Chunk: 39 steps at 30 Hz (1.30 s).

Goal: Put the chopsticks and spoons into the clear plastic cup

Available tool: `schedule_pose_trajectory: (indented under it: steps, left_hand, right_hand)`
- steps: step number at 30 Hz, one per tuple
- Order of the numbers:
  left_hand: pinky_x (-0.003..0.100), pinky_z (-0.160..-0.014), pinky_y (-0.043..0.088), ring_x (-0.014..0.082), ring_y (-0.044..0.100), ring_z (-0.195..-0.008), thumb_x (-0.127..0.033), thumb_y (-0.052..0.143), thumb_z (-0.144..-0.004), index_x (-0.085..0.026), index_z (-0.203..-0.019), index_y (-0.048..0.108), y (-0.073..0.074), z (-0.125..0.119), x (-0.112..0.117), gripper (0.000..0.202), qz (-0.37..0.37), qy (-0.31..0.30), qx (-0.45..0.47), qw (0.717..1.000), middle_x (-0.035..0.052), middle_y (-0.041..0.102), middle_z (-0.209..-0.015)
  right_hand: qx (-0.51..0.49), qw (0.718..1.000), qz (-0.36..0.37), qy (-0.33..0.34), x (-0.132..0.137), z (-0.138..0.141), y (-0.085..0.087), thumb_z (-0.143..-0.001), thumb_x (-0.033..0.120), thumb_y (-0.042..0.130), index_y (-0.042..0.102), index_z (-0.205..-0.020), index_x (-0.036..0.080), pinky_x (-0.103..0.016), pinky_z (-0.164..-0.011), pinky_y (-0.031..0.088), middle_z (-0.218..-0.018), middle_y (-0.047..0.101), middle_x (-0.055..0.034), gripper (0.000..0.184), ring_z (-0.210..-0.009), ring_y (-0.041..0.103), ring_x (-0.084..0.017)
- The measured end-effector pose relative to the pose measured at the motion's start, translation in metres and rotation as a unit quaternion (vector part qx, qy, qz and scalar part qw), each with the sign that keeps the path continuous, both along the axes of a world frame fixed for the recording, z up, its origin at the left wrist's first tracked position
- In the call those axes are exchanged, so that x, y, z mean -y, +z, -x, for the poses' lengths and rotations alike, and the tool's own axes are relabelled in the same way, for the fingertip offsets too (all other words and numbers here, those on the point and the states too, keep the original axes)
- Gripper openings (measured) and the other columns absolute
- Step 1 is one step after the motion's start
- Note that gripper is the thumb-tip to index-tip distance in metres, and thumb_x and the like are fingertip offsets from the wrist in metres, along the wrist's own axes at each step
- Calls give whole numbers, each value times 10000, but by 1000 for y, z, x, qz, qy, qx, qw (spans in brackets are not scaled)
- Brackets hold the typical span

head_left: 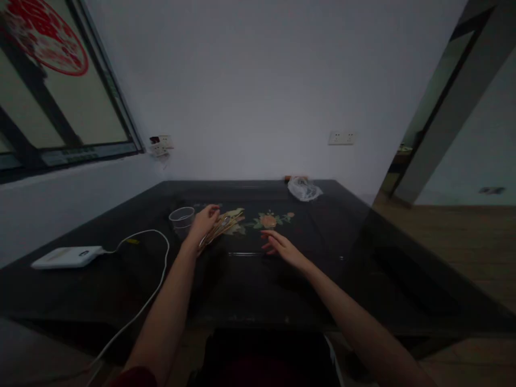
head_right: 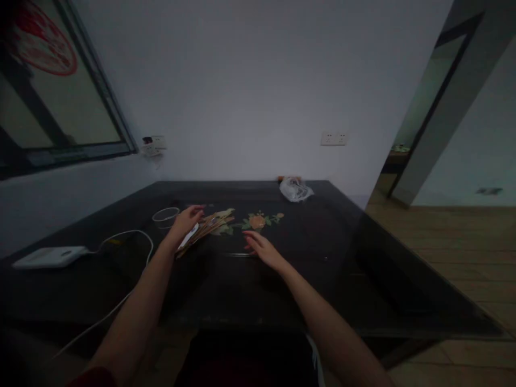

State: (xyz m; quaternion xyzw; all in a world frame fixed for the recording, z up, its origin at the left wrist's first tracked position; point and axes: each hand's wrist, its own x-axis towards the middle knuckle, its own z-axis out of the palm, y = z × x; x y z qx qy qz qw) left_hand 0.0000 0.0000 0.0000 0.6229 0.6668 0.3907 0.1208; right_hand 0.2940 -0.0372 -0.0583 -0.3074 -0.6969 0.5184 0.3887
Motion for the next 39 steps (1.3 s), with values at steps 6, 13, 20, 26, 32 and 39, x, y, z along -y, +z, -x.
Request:
schedule_pose_trajectory:
  steps: [6, 13, 20, 26, 32, 39]
  left_hand:
    - [328, -824, 464, 249, 616, -993, -411, 432, -866, -201, -1073, 623, -5, 22, 12, 351, 59, 92, -135, 985, 84, 677, -1068]
    - [386, -821, 464, 308, 586, -1060, -399, 399, -852, -199, -1183, 558, -14, 16, 14, 418, 154, 82, -219, 960, 141, 618, -1172]
    - [378, -860, 449, 323, 568, -1093, -512, 397, -851, -162, -1302, 464, -30, 12, 6, 574, 181, 71, -238, 952, 198, 566, -1223]
    - [451, -871, 439, 371, 544, -1118, -550, 441, -822, -238, -1342, 412, -43, 8, 2, 607, 206, 65, -252, 943, 193, 511, -1294]
    - [490, -897, 415, 377, 525, -1129, -492, 456, -831, -240, -1280, 455, -51, 3, 0, 515, 207, 65, -266, 939, 181, 482, -1307]
    - [531, -913, 393, 408, 458, -1181, -462, 458, -827, -239, -1272, 464, -52, -1, 2, 497, 202, 71, -267, 940, 171, 416, -1358]
  right_hand:
    - [33, 999, -11, 18, 3, 1, 1, -858, 562, 460, 594, -1137, 214, -291, -697, 517, -1114, 596, -85, 466, -848, 628, -162]
    - [46, 999, -13, 22, 1, -1, 1, -853, 585, 452, 625, -1077, 191, -322, -715, 523, -1077, 622, -93, 485, -836, 632, -177]
    - [49, 999, -16, 18, -1, 0, -3, -849, 603, 444, 639, -1034, 180, -312, -707, 519, -1046, 643, -92, 501, -813, 634, -169]
    - [50, 998, -25, 19, -2, 1, -3, -850, 608, 440, 646, -1016, 174, -326, -716, 519, -1030, 651, -92, 508, -804, 638, -173]
    - [53, 998, -26, 27, -2, 2, -3, -855, 604, 435, 651, -1001, 173, -333, -719, 513, -984, 650, -88, 504, -790, 639, -176]
    - [52, 998, -26, 29, -4, 1, -5, -853, 611, 428, 648, -994, 170, -315, -706, 501, -954, 649, -79, 513, -765, 635, -165]
